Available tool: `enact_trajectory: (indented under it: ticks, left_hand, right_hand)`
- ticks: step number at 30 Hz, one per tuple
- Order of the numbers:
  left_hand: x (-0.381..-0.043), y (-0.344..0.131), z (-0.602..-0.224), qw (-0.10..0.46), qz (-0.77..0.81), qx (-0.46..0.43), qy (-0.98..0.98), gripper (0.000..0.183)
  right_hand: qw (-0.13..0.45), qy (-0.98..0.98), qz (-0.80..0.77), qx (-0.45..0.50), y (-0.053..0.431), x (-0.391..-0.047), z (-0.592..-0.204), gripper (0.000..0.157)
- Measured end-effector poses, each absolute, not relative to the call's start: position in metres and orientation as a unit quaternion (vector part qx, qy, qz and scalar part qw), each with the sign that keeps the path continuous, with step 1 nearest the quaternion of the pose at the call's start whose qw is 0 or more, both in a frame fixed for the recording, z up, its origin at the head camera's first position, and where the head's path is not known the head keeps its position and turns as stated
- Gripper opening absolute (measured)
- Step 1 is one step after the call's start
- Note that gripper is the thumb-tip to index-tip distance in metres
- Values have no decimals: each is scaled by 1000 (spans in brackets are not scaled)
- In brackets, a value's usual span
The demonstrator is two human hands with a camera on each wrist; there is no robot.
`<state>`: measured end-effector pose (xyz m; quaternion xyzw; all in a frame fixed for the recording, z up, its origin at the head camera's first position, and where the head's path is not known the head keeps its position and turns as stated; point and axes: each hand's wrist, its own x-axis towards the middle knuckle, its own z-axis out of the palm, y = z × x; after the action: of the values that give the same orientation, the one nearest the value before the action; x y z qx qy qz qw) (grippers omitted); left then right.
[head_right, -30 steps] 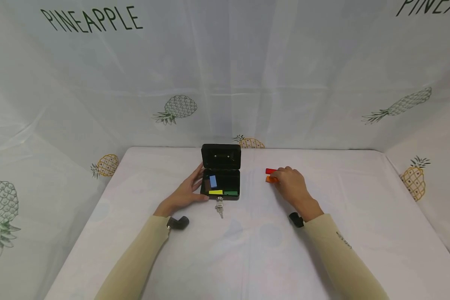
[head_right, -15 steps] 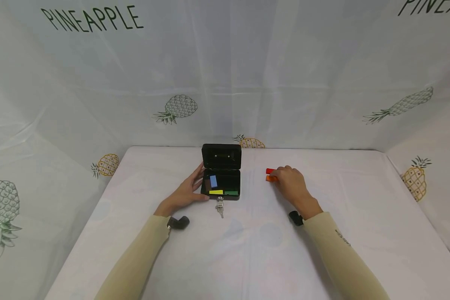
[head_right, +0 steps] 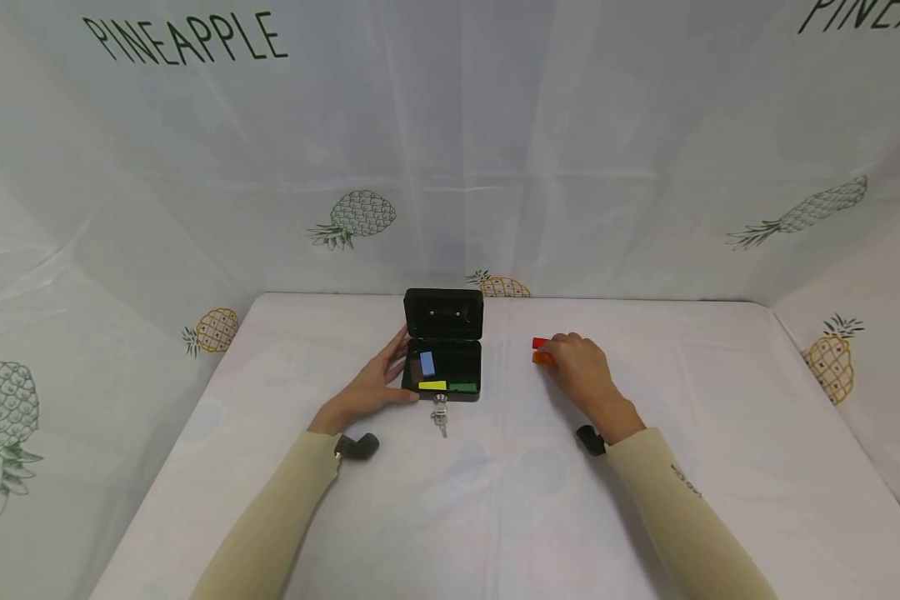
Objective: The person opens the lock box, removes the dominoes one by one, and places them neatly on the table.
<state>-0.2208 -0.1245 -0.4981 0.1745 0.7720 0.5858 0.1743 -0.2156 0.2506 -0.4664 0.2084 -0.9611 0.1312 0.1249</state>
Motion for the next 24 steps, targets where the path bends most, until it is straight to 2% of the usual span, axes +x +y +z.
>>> enact_trajectory:
  ticks: [7, 24]
  left_hand:
    - [-221, -123, -497, 174, 587, 172, 771, 124]
    - [-223, -125, -501, 169, 586, 176, 773, 123]
  right_hand:
    - [152, -945, 153, 246, 232, -208, -457, 29]
    - [136, -927, 146, 317, 174, -199, -438, 28]
